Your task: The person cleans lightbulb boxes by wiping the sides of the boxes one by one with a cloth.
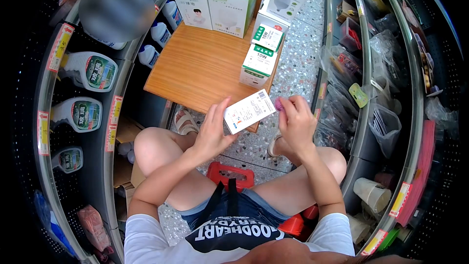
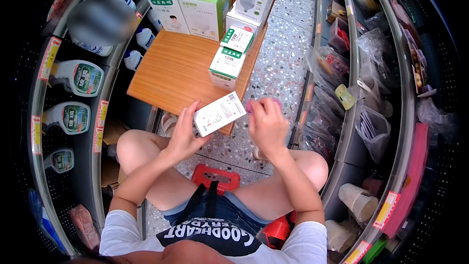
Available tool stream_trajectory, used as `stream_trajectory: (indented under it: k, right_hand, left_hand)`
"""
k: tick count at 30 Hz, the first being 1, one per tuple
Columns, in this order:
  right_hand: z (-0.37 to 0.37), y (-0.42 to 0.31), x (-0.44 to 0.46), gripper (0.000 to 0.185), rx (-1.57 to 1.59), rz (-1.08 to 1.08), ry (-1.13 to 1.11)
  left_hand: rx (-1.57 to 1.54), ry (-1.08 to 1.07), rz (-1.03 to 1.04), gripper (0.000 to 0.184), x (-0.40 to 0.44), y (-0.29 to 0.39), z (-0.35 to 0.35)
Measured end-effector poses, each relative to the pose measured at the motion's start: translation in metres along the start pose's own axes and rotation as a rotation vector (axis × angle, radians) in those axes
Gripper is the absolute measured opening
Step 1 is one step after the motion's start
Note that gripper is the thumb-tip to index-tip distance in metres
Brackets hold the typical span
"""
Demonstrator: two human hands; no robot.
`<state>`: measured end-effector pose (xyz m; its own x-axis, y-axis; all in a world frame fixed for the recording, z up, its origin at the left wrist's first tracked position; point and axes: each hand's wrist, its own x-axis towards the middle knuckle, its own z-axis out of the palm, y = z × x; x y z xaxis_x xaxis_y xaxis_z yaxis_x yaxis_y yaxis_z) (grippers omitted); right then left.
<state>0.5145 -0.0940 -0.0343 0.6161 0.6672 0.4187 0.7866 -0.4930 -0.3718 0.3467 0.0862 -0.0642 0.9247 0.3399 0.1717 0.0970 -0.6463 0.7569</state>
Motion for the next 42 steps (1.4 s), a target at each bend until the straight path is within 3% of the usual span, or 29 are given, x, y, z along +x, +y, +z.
stream_trajectory:
  k: [4, 8, 14, 15, 18, 42]
  right_hand:
    - [-0.007, 0.01, 0.006, 0.027, -0.004, 0.038, 0.06]
    - [-0.02, -0.022, 0.017, 0.029, 0.089, -0.106, 0.117]
    - [-0.003, -0.071, 0.012, 0.034, 0.206, -0.332, -0.023]
    - [0.004, -0.075, 0.009, 0.035, 0.216, -0.362, -0.058]
    - [0.022, -0.08, 0.001, 0.034, 0.164, -0.406, -0.172]
    - [0.005, -0.028, 0.014, 0.026, 0.002, -0.128, -0.089]
  left_hand:
    - [-0.072, -0.008, -0.015, 0.101, 0.0, 0.004, -0.005]
    - [-0.089, 0.033, -0.026, 0.108, -0.003, 0.001, -0.003]
    - [-0.11, -0.023, -0.183, 0.083, -0.002, 0.001, -0.002]
    - [-0.081, 0.001, -0.161, 0.071, -0.002, 0.004, -0.003]
    - [-0.106, -0.015, -0.17, 0.068, -0.003, 0.0, -0.003]
    - [-0.087, -0.007, -0.173, 0.072, 0.003, 0.009, -0.007]
